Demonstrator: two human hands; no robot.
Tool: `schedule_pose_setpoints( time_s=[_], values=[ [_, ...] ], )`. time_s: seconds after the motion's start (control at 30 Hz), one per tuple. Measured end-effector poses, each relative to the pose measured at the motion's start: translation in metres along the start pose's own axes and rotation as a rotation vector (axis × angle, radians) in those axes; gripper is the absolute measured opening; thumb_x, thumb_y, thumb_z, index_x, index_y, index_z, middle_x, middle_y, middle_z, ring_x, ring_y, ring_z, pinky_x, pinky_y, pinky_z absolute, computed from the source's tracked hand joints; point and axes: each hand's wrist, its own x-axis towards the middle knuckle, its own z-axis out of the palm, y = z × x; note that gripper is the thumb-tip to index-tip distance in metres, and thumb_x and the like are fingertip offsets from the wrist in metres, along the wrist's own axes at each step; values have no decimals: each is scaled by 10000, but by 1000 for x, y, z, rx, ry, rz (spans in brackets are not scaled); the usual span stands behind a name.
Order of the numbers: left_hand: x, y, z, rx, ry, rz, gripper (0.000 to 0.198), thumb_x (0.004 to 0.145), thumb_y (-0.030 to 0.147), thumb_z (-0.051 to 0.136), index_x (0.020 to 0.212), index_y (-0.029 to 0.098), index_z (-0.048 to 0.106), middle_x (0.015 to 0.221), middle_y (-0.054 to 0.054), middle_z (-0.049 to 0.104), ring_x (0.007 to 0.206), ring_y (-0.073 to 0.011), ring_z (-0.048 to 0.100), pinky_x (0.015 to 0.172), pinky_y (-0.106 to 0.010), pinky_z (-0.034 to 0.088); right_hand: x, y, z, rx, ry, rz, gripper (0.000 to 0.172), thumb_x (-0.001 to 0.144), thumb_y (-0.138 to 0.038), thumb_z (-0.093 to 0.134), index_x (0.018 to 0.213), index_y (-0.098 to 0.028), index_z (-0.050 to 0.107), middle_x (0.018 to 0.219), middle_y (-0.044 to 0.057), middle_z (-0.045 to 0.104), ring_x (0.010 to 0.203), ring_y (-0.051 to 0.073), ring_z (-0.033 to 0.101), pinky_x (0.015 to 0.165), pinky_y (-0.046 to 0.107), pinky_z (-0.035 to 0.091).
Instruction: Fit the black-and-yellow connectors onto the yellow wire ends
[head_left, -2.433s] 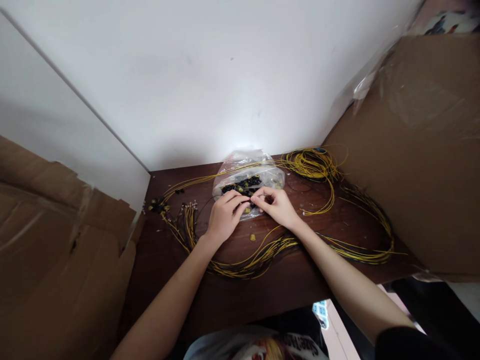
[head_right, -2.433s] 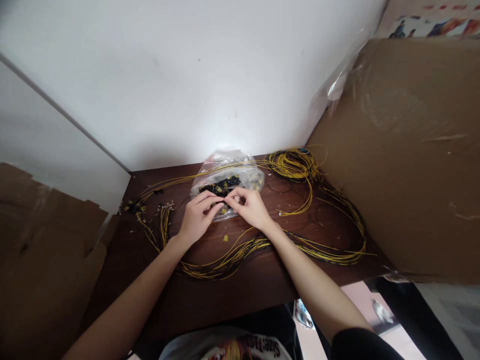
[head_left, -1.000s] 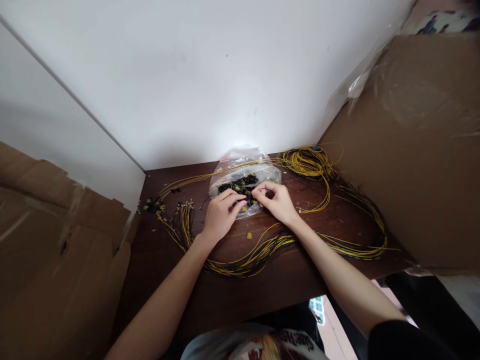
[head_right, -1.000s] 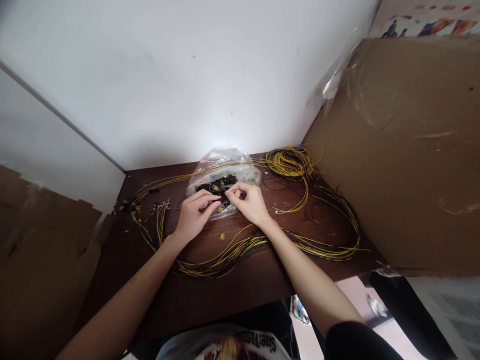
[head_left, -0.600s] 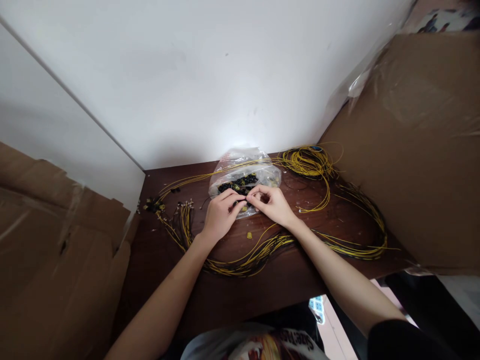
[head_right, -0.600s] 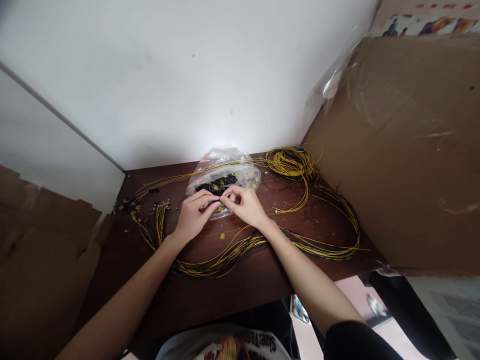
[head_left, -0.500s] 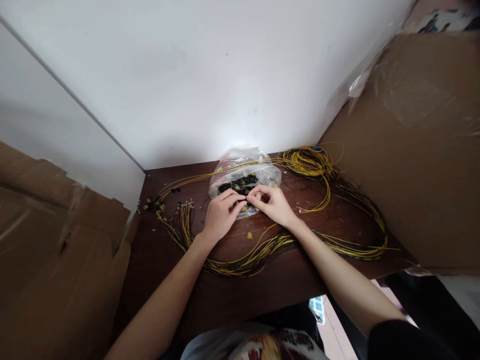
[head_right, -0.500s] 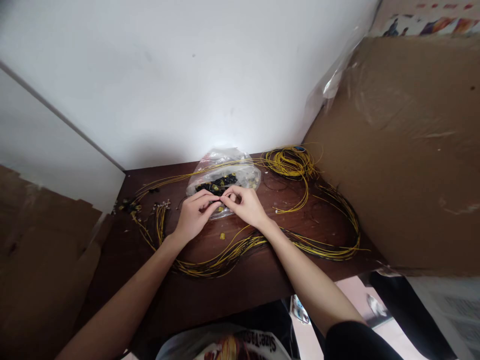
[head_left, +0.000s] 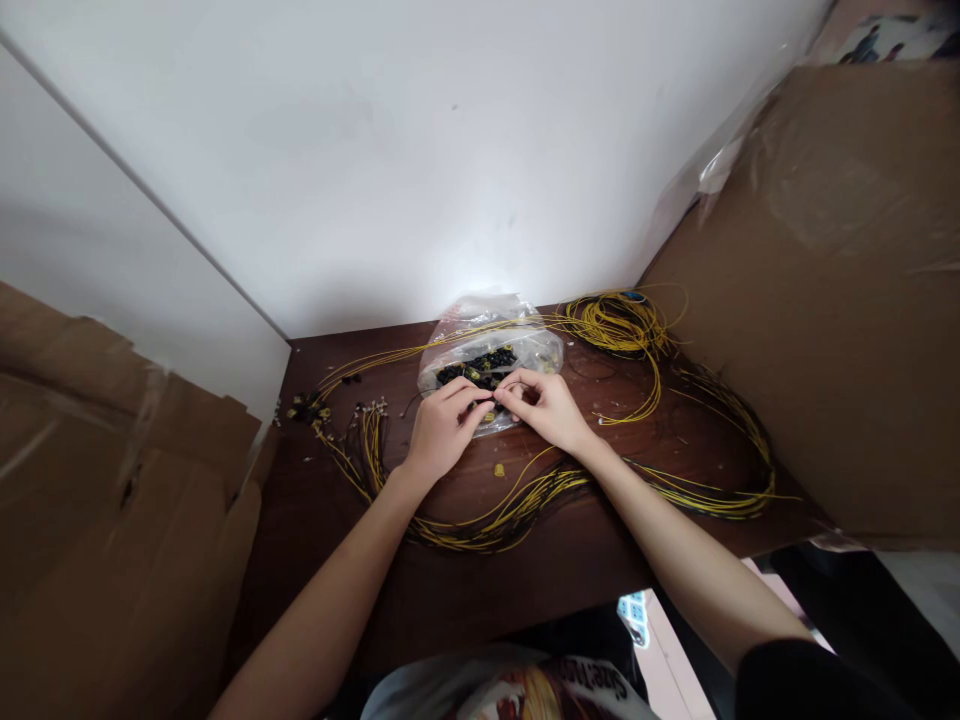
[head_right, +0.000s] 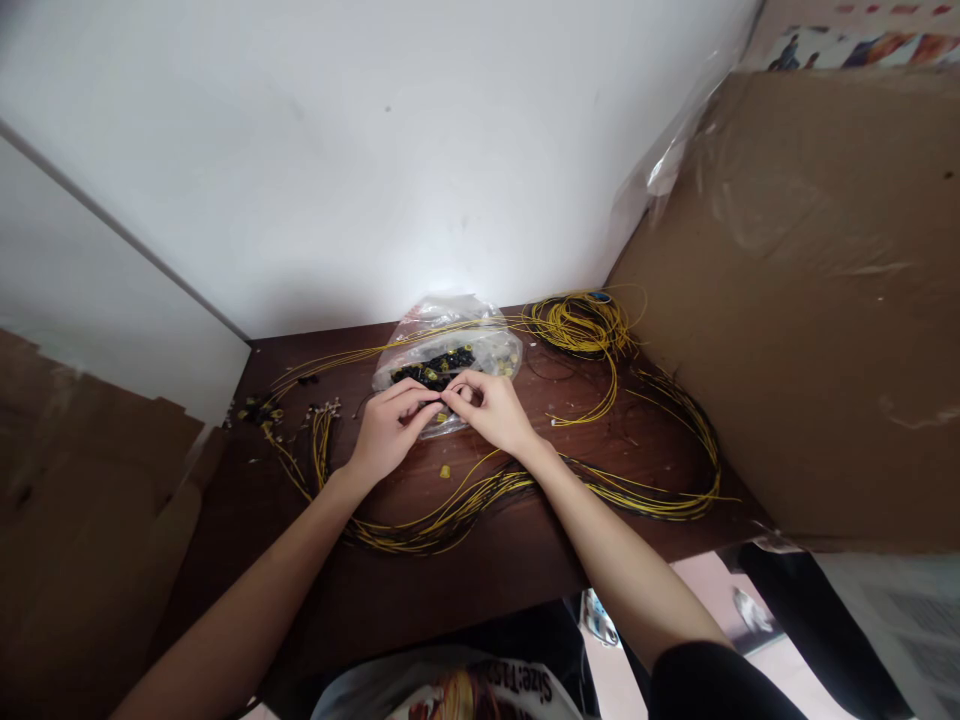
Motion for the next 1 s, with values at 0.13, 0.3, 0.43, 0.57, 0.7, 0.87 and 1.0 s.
schedule_pose_setpoints(
  time_s=[0.13, 0.3, 0.43, 0.57, 0.7, 0.87, 1.0],
  values=[
    [0, 0, 0, -8, -2, -3, 131, 843, 228, 564, 893, 159, 663, 824, -38, 615, 642, -107, 529, 576, -226, 409, 0, -1, 0, 13, 12, 8, 202, 807, -339, 557, 783, -150, 626, 499, -37, 507, 474, 86, 415, 515, 217, 346],
    [1, 0, 0, -14, -18, -9, 141, 839, 223, 572, 915, 154, 669, 806, -34, 612, 613, -100, 505, 570, -228, 398, 1, 1, -1, 27, 72, 12, 207, 807, -345, 558, 765, -151, 614, 493, -36, 500, 467, 90, 432, 517, 223, 360],
    [0, 0, 0, -13, -34, -17, 146, 842, 220, 568, 926, 161, 671, 813, -31, 610, 610, -100, 497, 574, -229, 394, 2, 3, -2, 20, 135, 4, 199, 807, -345, 555, 762, -157, 603, 496, -44, 470, 468, 92, 427, 514, 226, 360],
    [0, -1, 0, -11, -42, -16, 141, 841, 217, 567, 919, 163, 671, 808, -29, 606, 606, -98, 492, 572, -226, 390, 2, 2, -2, 2, 119, -1, 198, 813, -345, 547, 770, -158, 595, 502, -44, 469, 473, 92, 428, 516, 223, 358],
    [1, 0, 0, -7, -44, -16, 132, 838, 217, 569, 900, 157, 668, 807, -30, 606, 610, -98, 496, 573, -224, 389, 1, -2, -1, -59, 60, -11, 224, 817, -360, 547, 740, -156, 593, 535, -31, 502, 499, 89, 436, 531, 218, 353],
    [0, -1, 0, -3, -45, -21, 128, 840, 229, 567, 883, 155, 662, 812, -32, 606, 621, -102, 502, 578, -225, 392, 0, -2, -1, -83, 6, -31, 268, 817, -398, 552, 699, -158, 576, 534, -32, 506, 516, 90, 432, 548, 219, 349],
    [0, 0, 0, -6, -46, -18, 137, 845, 236, 560, 891, 159, 663, 808, -34, 606, 624, -106, 505, 575, -226, 392, 0, -1, -1, -33, 18, -14, 307, 821, -425, 545, 665, -162, 557, 513, -28, 514, 498, 93, 439, 546, 223, 362]
  ],
)
